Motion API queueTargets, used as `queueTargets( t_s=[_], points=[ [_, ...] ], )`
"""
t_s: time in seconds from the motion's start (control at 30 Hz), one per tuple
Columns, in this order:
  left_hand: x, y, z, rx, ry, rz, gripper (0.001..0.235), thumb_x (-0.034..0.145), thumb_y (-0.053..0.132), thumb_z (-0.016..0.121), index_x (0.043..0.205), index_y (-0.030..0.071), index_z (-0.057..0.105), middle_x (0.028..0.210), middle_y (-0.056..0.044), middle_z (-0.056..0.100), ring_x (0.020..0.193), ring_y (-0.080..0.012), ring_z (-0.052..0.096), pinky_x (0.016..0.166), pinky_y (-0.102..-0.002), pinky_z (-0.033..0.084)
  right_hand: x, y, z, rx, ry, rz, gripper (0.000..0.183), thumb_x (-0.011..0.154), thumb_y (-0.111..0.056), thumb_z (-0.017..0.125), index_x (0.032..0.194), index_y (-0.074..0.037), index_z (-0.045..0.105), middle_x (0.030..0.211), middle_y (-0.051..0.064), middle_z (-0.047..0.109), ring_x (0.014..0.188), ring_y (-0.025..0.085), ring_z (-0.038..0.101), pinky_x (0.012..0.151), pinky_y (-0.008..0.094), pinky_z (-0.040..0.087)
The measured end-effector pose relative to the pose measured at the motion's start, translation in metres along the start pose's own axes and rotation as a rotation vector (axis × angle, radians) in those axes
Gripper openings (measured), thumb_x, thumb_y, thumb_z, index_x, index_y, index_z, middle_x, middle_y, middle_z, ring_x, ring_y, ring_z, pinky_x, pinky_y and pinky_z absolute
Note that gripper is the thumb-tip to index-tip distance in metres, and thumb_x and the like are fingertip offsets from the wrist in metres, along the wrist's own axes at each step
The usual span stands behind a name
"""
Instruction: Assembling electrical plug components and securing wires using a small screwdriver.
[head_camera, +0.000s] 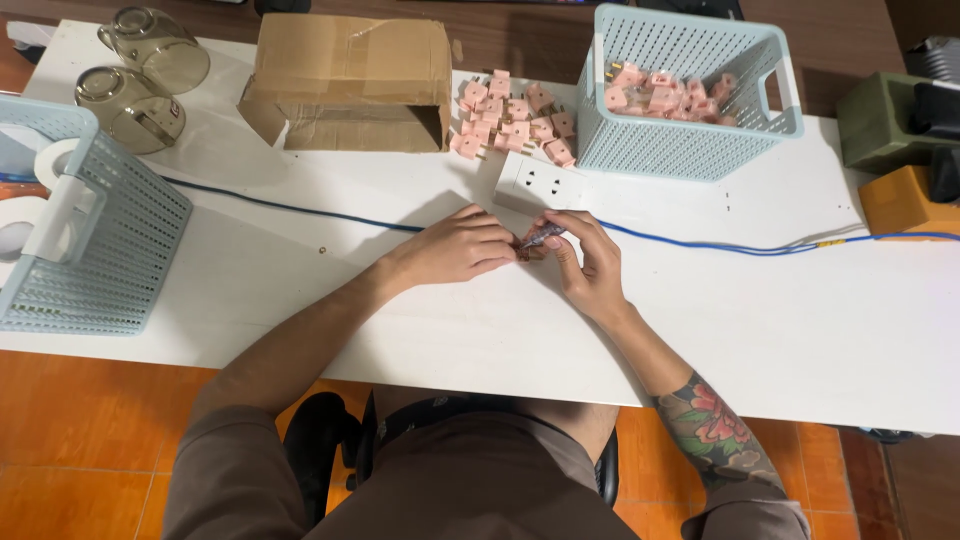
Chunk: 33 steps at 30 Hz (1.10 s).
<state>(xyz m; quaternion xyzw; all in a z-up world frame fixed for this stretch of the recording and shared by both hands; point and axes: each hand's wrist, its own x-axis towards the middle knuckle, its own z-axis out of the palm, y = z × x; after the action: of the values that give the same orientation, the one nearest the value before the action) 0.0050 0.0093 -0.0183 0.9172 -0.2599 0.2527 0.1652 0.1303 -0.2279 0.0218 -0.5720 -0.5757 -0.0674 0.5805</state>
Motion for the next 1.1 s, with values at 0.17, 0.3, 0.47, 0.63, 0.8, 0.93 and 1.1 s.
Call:
queueTargets(
  t_s=[0.17,0.3,0.47,0.63,0.8,0.93,1.1],
  points=[
    [0.001,0.003,-0.004,-0.013,0.015,0.013,0.016,0.117,0.026,0.070,0.113,0.016,0.082,0.115,-0.004,0.081,0.111,-0.0196,0.075,0.098,-0.038,0.054,-0.004,0.011,-0.001,0.062,0.088,0.027,0.039,0.108,0.010,0.070,0.146,0.014,0.064,0.120,0.024,0.074,0.113,0.041,0.081,0.096,0.055,0.068],
    [0.000,0.001,-0.001,-0.025,0.043,0.018,0.013,0.117,0.024,0.070,0.113,0.016,0.080,0.116,-0.002,0.079,0.111,-0.0195,0.074,0.097,-0.038,0.055,-0.002,0.013,-0.003,0.065,0.116,0.045,0.041,0.107,0.011,0.069,0.147,0.014,0.061,0.116,0.018,0.068,0.109,0.037,0.082,0.093,0.051,0.071],
    [-0.001,0.001,0.001,-0.026,0.053,0.014,0.013,0.117,0.024,0.070,0.112,0.017,0.079,0.116,-0.001,0.079,0.111,-0.0194,0.075,0.097,-0.038,0.055,-0.005,0.015,-0.003,0.067,0.118,0.079,0.040,0.107,0.009,0.073,0.145,0.013,0.063,0.115,0.017,0.067,0.108,0.037,0.083,0.093,0.050,0.072],
    [0.000,0.000,0.001,-0.022,0.059,0.020,0.013,0.117,0.024,0.070,0.111,0.018,0.080,0.116,-0.001,0.079,0.110,-0.0196,0.074,0.096,-0.038,0.055,-0.004,0.014,0.000,0.082,0.118,0.082,0.040,0.106,0.011,0.074,0.143,0.016,0.062,0.113,0.018,0.066,0.104,0.039,0.084,0.090,0.052,0.073],
    [0.000,0.001,-0.001,-0.051,0.077,0.017,0.012,0.116,0.023,0.072,0.111,0.016,0.081,0.114,-0.003,0.080,0.109,-0.0222,0.076,0.098,-0.040,0.055,-0.004,0.013,-0.001,0.098,0.123,0.061,0.039,0.106,0.011,0.075,0.143,0.018,0.062,0.114,0.019,0.064,0.103,0.041,0.083,0.088,0.054,0.072],
    [-0.004,0.002,0.006,-0.079,0.082,0.008,0.015,0.117,0.024,0.072,0.111,0.014,0.081,0.115,-0.007,0.080,0.110,-0.0262,0.075,0.103,-0.044,0.055,-0.008,0.017,-0.004,0.095,0.109,0.087,0.040,0.108,0.010,0.075,0.144,0.019,0.060,0.116,0.022,0.062,0.103,0.044,0.082,0.088,0.057,0.070],
    [0.000,-0.001,-0.001,-0.049,0.114,0.045,0.010,0.116,0.019,0.075,0.109,0.015,0.080,0.115,-0.001,0.079,0.107,-0.0216,0.074,0.096,-0.039,0.055,-0.005,0.019,-0.006,0.110,0.083,0.037,0.038,0.110,0.012,0.072,0.145,0.019,0.059,0.115,0.019,0.059,0.103,0.041,0.082,0.090,0.055,0.072]
  ],
)
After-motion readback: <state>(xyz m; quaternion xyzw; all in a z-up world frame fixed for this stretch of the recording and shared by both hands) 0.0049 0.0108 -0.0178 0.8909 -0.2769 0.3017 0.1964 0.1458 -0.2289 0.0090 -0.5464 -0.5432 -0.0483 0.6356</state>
